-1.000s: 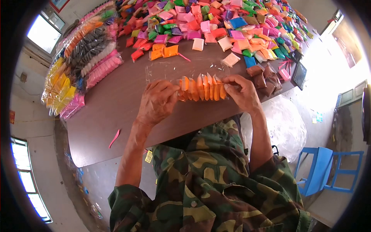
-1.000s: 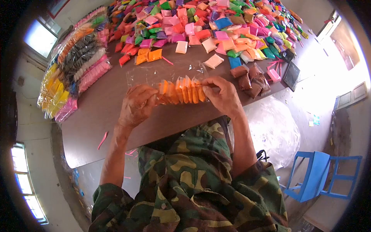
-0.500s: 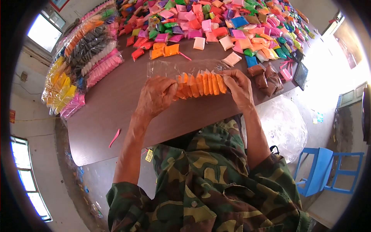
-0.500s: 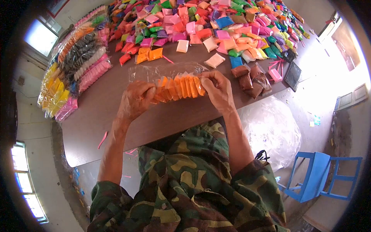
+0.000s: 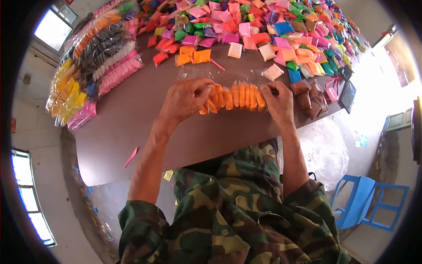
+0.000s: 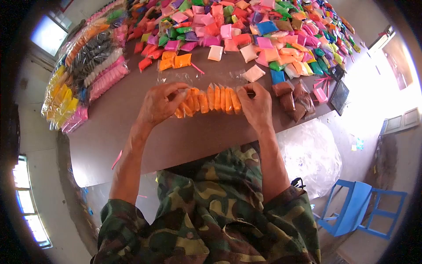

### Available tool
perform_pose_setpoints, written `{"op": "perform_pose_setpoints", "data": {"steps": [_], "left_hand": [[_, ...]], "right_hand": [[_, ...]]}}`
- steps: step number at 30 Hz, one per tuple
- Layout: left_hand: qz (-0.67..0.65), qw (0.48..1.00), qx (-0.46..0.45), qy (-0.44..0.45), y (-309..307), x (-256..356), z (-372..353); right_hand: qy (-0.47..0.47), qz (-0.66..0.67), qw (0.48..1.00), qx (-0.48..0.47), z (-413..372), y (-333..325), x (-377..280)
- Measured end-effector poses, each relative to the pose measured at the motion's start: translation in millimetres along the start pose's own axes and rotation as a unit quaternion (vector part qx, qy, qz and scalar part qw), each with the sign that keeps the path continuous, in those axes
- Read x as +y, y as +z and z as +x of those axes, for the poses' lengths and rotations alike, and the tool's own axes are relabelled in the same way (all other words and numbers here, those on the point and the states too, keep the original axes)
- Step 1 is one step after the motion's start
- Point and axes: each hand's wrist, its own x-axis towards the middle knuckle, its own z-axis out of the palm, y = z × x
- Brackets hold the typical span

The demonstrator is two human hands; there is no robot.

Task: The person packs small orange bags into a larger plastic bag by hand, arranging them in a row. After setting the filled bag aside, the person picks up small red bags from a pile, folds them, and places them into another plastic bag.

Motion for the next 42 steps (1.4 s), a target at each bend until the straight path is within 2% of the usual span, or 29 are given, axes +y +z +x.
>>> {"op": "perform_pose_setpoints", "data": {"steps": [4,9,12,13,15,19,21,25,28,31,37,40,42], "left_hand": [[0.025,0.992,-0.102,-0.066,-5.3,3.1,18.7],[0.021,0.993,-0.107,0.045,5.4,-19.8,33.6],[-0.016,0.992,-0.111,0.06,8.3,-20.1,35.5],[-0.036,0.991,-0.11,0.061,6.1,-18.1,35.9],[-0.056,0.986,-0.159,0.008,2.9,-18.2,38.4],[-0.089,0.967,-0.234,-0.053,-0.1,-15.8,41.7],[-0.118,0.961,-0.241,-0.068,0.4,-17.0,42.6],[-0.124,0.954,-0.255,-0.099,1.5,-15.6,43.9],[-0.132,0.967,-0.218,-0.019,12.1,-23.2,40.4],[-0.124,0.97,-0.209,-0.027,9.2,-21.3,40.0],[-0.133,0.985,-0.065,-0.09,-35.7,-20.0,17.4],[-0.146,0.981,-0.068,-0.11,-45.7,-38.2,-2.3],[-0.111,0.988,-0.075,-0.082,-45.8,-45.5,-12.9]], "right_hand": [[0.018,-0.027,0.999,-0.028,12.8,-3.9,-2.1],[0.04,-0.072,0.995,-0.049,14.5,-19.7,-18.8],[-0.016,-0.085,0.995,-0.044,9.9,-24.8,-39.5],[-0.08,-0.104,0.99,-0.048,7.4,-22.8,-41.2],[-0.207,-0.139,0.967,-0.055,5.5,-17.6,-43.7],[-0.261,-0.172,0.94,-0.136,8.2,-0.4,-51.7],[-0.282,-0.19,0.925,-0.166,11.7,5.9,-50.7],[-0.221,-0.173,0.936,-0.212,13.7,4.4,-49.7],[-0.175,-0.177,0.937,-0.247,15.7,1.7,-50.7],[-0.164,-0.202,0.934,-0.244,15.1,1.1,-61.4],[-0.202,-0.202,0.94,-0.188,9.6,3.0,-57.2],[-0.221,-0.24,0.93,-0.167,8.2,1.8,-66.6],[-0.23,-0.268,0.924,-0.145,6.3,3.1,-77.2]]}}
